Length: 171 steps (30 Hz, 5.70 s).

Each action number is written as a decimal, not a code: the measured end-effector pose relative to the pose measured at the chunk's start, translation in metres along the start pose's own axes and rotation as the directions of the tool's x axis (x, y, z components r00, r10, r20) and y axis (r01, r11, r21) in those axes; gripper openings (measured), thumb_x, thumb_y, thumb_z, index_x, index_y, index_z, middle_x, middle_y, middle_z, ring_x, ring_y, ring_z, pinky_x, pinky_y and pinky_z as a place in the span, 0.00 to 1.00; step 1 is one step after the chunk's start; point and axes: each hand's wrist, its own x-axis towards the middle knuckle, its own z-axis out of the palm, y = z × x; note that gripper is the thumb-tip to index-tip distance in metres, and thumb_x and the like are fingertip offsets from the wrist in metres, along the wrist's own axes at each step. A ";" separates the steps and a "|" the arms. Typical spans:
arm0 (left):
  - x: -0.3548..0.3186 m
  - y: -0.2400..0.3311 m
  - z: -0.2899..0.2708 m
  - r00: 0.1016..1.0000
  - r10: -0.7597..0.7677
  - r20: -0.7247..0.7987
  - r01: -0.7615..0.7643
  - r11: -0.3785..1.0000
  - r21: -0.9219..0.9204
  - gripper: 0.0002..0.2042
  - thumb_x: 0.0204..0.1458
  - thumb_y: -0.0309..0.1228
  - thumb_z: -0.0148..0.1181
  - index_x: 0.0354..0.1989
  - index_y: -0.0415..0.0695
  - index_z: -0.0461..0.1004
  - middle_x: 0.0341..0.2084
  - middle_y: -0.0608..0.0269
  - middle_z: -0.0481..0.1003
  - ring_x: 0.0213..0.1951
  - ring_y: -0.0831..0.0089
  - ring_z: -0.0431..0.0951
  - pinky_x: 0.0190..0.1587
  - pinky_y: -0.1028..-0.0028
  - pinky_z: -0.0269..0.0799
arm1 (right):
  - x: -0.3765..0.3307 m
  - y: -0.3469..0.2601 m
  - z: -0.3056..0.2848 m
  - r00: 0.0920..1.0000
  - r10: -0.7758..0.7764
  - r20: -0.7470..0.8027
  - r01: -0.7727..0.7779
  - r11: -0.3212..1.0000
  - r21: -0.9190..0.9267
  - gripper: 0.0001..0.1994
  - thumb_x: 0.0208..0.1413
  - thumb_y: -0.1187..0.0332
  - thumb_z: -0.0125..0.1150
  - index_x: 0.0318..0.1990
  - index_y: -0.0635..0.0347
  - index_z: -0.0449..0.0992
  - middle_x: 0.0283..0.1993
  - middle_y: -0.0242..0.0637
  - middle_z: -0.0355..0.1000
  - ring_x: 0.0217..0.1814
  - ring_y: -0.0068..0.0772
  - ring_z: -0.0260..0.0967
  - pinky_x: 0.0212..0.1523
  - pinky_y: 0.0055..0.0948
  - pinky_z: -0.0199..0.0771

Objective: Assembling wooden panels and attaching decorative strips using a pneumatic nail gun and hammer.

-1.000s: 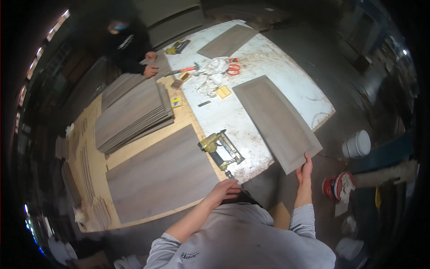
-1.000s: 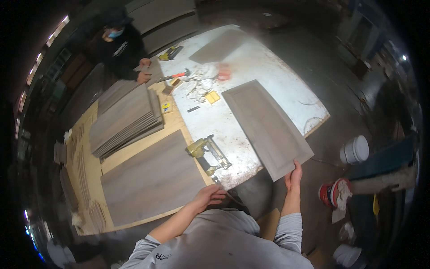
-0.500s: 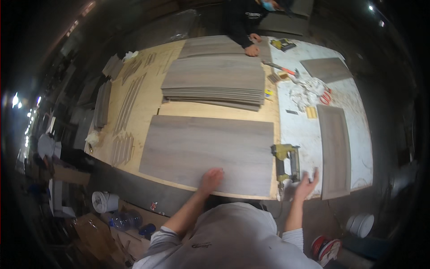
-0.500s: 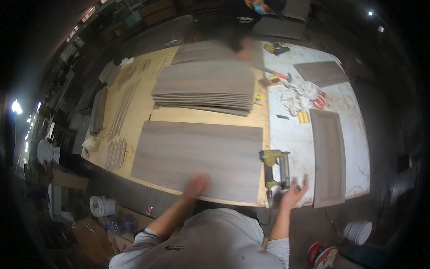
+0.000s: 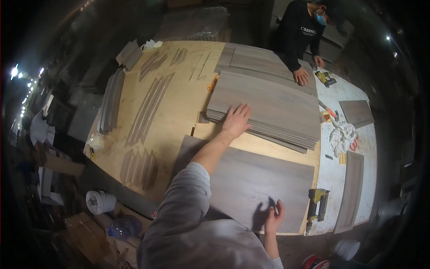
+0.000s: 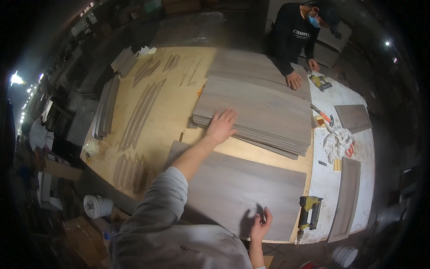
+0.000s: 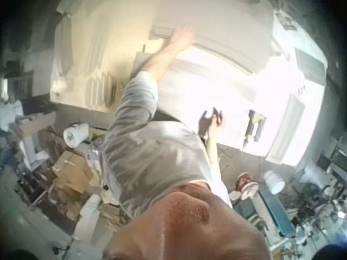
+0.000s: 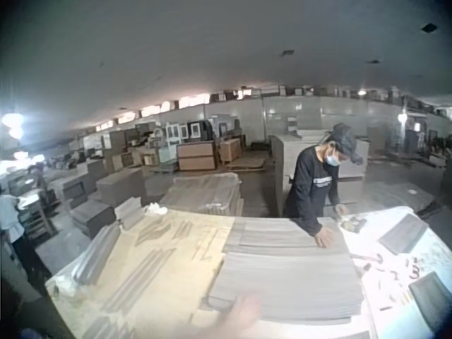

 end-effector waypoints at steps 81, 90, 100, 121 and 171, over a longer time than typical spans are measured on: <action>-0.409 -0.190 -0.090 0.792 -0.477 0.381 0.354 -0.150 -0.923 0.18 0.59 0.20 0.60 0.58 0.40 0.72 0.43 0.68 0.77 0.44 0.79 0.76 0.48 0.77 0.72 | -0.121 -0.130 0.446 0.544 0.114 0.832 -0.206 0.978 0.001 0.34 0.67 0.50 0.59 0.74 0.57 0.59 0.61 0.41 0.71 0.58 0.28 0.71 0.52 0.27 0.74; -0.397 -0.095 -0.083 0.803 -0.133 0.582 0.597 0.183 -0.781 0.21 0.57 0.19 0.62 0.60 0.41 0.71 0.47 0.59 0.78 0.45 0.74 0.78 0.47 0.73 0.73 | -0.101 -0.125 0.330 0.762 -0.080 0.643 0.083 0.996 0.026 0.31 0.58 0.55 0.71 0.65 0.60 0.72 0.49 0.41 0.79 0.51 0.32 0.78 0.51 0.30 0.76; -0.244 -0.079 -0.080 0.891 0.454 0.013 -0.449 0.883 -0.136 0.31 0.45 0.37 0.74 0.61 0.49 0.73 0.55 0.59 0.75 0.59 0.59 0.71 0.65 0.48 0.56 | -0.015 -0.100 0.070 0.674 -0.390 0.627 0.721 0.534 -0.443 0.25 0.50 0.54 0.72 0.57 0.46 0.79 0.51 0.32 0.79 0.56 0.34 0.75 0.68 0.47 0.60; -0.182 0.016 -0.003 0.934 0.282 0.219 -0.175 0.897 -0.405 0.26 0.44 0.33 0.75 0.54 0.44 0.75 0.48 0.56 0.76 0.53 0.54 0.75 0.67 0.46 0.61 | 0.162 0.004 -0.029 0.986 -0.123 -0.109 0.064 0.899 -0.433 0.21 0.53 0.52 0.72 0.48 0.55 0.84 0.46 0.44 0.78 0.52 0.46 0.75 0.54 0.40 0.74; -0.250 -0.131 0.035 0.764 -0.466 0.447 0.645 0.535 -0.545 0.17 0.56 0.38 0.69 0.51 0.44 0.79 0.39 0.54 0.83 0.39 0.66 0.82 0.43 0.68 0.78 | 0.199 0.028 -0.053 0.990 0.005 0.142 0.062 0.884 -0.463 0.22 0.62 0.61 0.66 0.57 0.70 0.78 0.52 0.47 0.80 0.56 0.34 0.76 0.61 0.29 0.70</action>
